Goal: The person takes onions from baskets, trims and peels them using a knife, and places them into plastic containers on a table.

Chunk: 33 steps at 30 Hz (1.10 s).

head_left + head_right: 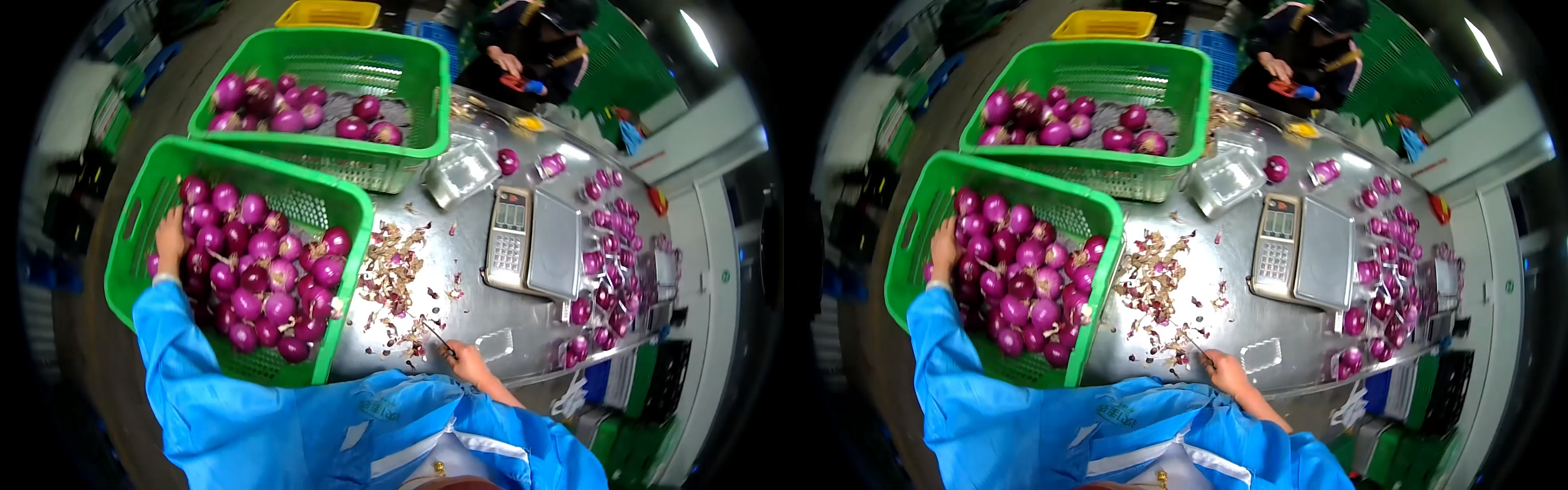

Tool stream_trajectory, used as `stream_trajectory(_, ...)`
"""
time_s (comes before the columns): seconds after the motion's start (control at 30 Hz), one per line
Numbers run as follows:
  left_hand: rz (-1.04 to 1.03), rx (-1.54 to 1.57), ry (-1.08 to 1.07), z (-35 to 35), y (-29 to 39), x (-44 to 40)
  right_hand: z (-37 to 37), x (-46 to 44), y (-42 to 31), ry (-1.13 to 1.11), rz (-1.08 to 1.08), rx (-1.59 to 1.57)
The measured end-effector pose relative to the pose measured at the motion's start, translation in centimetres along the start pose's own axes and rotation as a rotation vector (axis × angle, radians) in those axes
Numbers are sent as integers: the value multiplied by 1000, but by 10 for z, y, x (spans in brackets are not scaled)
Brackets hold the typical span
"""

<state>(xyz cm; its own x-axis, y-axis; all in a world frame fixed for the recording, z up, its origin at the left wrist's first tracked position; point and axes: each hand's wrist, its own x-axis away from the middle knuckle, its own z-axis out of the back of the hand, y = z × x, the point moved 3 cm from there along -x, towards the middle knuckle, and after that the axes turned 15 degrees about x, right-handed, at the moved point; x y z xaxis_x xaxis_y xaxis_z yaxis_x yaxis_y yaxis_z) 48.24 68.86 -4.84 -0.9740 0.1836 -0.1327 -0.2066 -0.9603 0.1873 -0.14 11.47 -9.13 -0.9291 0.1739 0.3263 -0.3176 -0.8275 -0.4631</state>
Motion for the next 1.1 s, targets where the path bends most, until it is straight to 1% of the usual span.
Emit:
stream_trajectory(0.03,-3,43,61,19,12,6,6,-1,-2,-18,26,13)
stream_trajectory(0.1,53,199,331,36,-1,9,9,0,-3,-4,28,13)
stream_trajectory(0.17,304,440,408,71,2,7,10,0,-1,-6,46,15)
stream_trajectory(0.2,302,668,440,74,-15,5,14,0,-5,-30,49,30)
stream_trajectory(0.23,297,896,469,99,2,10,17,-2,-9,-14,86,22)
stream_trajectory(0.27,273,1246,384,117,25,30,18,-4,-13,2,125,12)
stream_trajectory(0.3,224,1458,353,146,72,53,20,-7,-18,16,165,1)
stream_trajectory(0.37,140,1746,234,167,120,88,37,-12,-45,64,224,-16)
stream_trajectory(0.43,144,1902,122,177,187,133,52,-22,-69,100,290,-72)
stream_trajectory(0.5,159,1908,-18,163,238,172,70,-26,-92,135,327,-137)
stream_trajectory(0.53,176,1951,-130,157,273,191,89,-23,-111,158,330,-273)
stream_trajectory(0.57,206,1992,-240,150,307,208,101,-22,-122,112,282,-309)
stream_trajectory(0.6,241,2030,-343,138,334,225,112,-18,-131,172,318,-427)
stream_trajectory(0.67,290,2062,-522,113,382,249,135,-13,-149,140,380,-560)
stream_trajectory(0.7,302,2058,-605,102,401,260,150,-7,-157,178,387,-550)
stream_trajectory(0.77,304,2037,-774,84,429,277,148,-5,-148,239,386,-513)
stream_trajectory(0.83,362,2113,-867,75,445,289,142,-9,-126,264,312,-622)
stream_trajectory(0.87,356,2139,-903,71,449,292,143,-6,-113,197,163,-699)
stream_trajectory(0.9,352,2166,-934,69,452,297,141,-7,-99,201,87,-670)
stream_trajectory(0.97,398,2260,-940,71,456,301,145,2,-74,323,68,-594)
stream_trajectory(1.0,421,2308,-930,71,456,302,150,11,-71,434,219,-424)
stream_trajectory(1.07,441,2298,-890,66,456,303,155,34,-75,644,518,-79)
stream_trajectory(1.1,452,2289,-878,62,456,303,155,40,-78,633,565,20)
